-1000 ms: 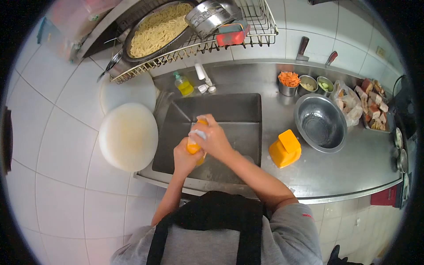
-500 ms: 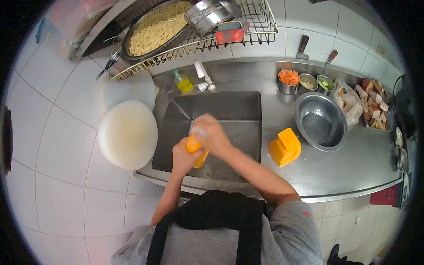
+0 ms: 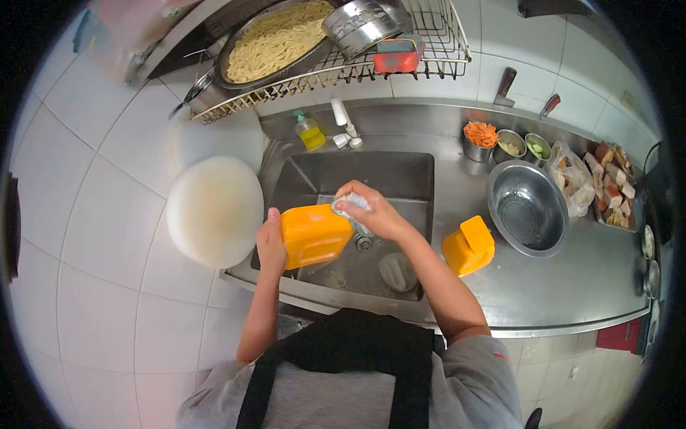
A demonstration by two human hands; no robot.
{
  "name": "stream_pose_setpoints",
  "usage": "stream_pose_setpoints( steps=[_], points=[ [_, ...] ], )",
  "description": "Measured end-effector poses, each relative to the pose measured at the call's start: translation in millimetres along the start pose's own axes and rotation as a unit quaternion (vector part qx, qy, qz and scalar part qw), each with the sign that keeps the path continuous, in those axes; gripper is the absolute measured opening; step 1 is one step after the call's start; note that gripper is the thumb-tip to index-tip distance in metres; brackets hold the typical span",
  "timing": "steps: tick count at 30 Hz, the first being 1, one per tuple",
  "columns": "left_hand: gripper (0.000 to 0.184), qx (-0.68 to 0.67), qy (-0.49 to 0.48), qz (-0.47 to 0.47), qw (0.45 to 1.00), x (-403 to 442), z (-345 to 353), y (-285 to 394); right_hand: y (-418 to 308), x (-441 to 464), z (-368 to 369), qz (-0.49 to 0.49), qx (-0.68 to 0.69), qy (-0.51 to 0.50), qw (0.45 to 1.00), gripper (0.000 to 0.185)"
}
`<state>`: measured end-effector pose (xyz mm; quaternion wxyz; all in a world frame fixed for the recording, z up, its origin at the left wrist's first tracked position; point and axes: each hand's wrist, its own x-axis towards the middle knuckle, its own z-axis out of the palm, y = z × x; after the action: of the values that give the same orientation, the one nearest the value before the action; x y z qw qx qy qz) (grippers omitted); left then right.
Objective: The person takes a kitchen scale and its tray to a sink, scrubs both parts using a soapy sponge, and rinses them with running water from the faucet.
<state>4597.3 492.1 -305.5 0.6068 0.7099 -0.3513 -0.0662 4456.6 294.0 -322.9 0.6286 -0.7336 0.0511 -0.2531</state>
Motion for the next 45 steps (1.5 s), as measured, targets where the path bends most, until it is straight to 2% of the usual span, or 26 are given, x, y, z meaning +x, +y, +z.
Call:
stream_pose_setpoints(
  steps=[4, 6, 7, 10, 13, 15, 18, 19, 21, 24, 26, 29, 30, 33, 36, 37, 38, 39, 41, 42, 45],
  points=[
    [0.061, 0.016, -0.048, -0.032, 0.998, 2.9, 5.9, 21.8, -15.4, 5.0, -0.2, -0.073, -0.157, -0.047, 0.984, 0.019],
    [0.062, 0.078, -0.085, -0.037, 0.993, 4.8, 11.6, 23.3, -19.9, 11.7, 14.2, -0.131, -0.168, -0.027, 0.977, 0.019],
    [0.061, 0.067, -0.081, -0.026, 0.994, 6.0, 14.7, 23.5, -21.7, 14.7, 19.2, -0.162, -0.173, -0.017, 0.971, 0.019],
    [0.06, 0.056, -0.062, 0.013, 0.996, 8.2, 20.6, 22.7, -27.3, 14.3, 24.5, -0.161, -0.145, 0.006, 0.976, 0.019],
    [0.059, 0.058, -0.043, 0.033, 0.997, 5.0, 19.4, 14.8, -3.5, 9.1, 5.0, -0.075, -0.119, -0.014, 0.99, 0.019],
    [0.057, 0.03, -0.044, 0.021, 0.998, 5.7, 14.5, 10.7, 4.5, 9.0, -0.8, -0.09, -0.136, -0.017, 0.986, 0.019],
    [0.057, 0.115, -0.056, 0.101, 0.987, 2.1, 27.6, 7.2, -24.3, 9.3, 12.9, -0.141, -0.144, -0.014, 0.979, 0.021],
    [0.057, 0.101, -0.05, 0.097, 0.989, -0.4, 30.1, 6.4, -35.3, 8.6, 21.0, -0.162, -0.143, -0.016, 0.976, 0.021],
    [0.057, 0.08, -0.04, 0.097, 0.991, 4.6, 30.0, 8.8, -28.5, 11.2, 20.3, -0.14, -0.128, -0.006, 0.982, 0.022],
    [0.055, -0.025, -0.011, 0.025, 0.999, 6.0, 13.2, 15.1, -4.3, 16.1, -3.3, -0.099, -0.13, -0.026, 0.986, 0.021],
    [0.055, -0.033, -0.017, 0.026, 0.999, 4.0, 15.5, 15.3, -6.1, 15.6, -10.2, -0.041, -0.114, -0.039, 0.992, 0.021],
    [0.055, -0.026, -0.026, 0.037, 0.999, 4.6, 34.9, 3.1, -26.2, 15.9, 17.2, -0.128, -0.073, -0.037, 0.988, 0.024],
    [0.055, -0.021, -0.024, 0.04, 0.999, 3.6, 39.8, 0.9, -45.3, 15.1, 23.9, -0.088, -0.062, -0.07, 0.992, 0.03],
    [0.056, 0.011, -0.036, 0.038, 0.999, 2.6, 31.1, 12.2, -26.2, 21.5, 11.7, -0.079, -0.061, -0.062, 0.993, 0.03],
    [0.055, -0.066, -0.007, 0.025, 0.998, 0.7, 17.5, 14.9, -2.6, 24.7, -11.5, -0.038, -0.065, -0.074, 0.994, 0.029],
    [0.055, -0.045, -0.012, 0.017, 0.999, 3.3, 19.7, 14.4, 2.6, 25.6, -17.8, -0.02, -0.061, -0.08, 0.995, 0.029],
    [0.054, -0.021, -0.019, 0.007, 1.0, 4.0, 21.3, 13.0, -6.4, 25.8, -11.2, -0.07, -0.073, -0.07, 0.992, 0.029],
    [0.054, 0.003, -0.027, -0.005, 1.0, 3.8, 23.0, 10.8, -19.6, 25.9, 0.6, -0.068, -0.07, -0.059, 0.994, 0.029],
    [0.055, 0.017, -0.014, 0.037, 0.999, 8.6, 27.4, 3.0, -40.6, 25.7, 22.1, -0.065, -0.063, -0.043, 0.995, 0.028],
    [0.056, 0.027, -0.007, 0.062, 0.998, 13.0, 26.6, 1.6, -38.1, 26.3, 22.7, -0.07, -0.057, -0.026, 0.996, 0.027],
    [0.054, -0.017, 0.036, 0.054, 0.998, 12.3, 22.3, 5.2, 5.0, 33.8, 1.8, -0.077, -0.034, 0.025, 0.996, 0.026]
  ],
)
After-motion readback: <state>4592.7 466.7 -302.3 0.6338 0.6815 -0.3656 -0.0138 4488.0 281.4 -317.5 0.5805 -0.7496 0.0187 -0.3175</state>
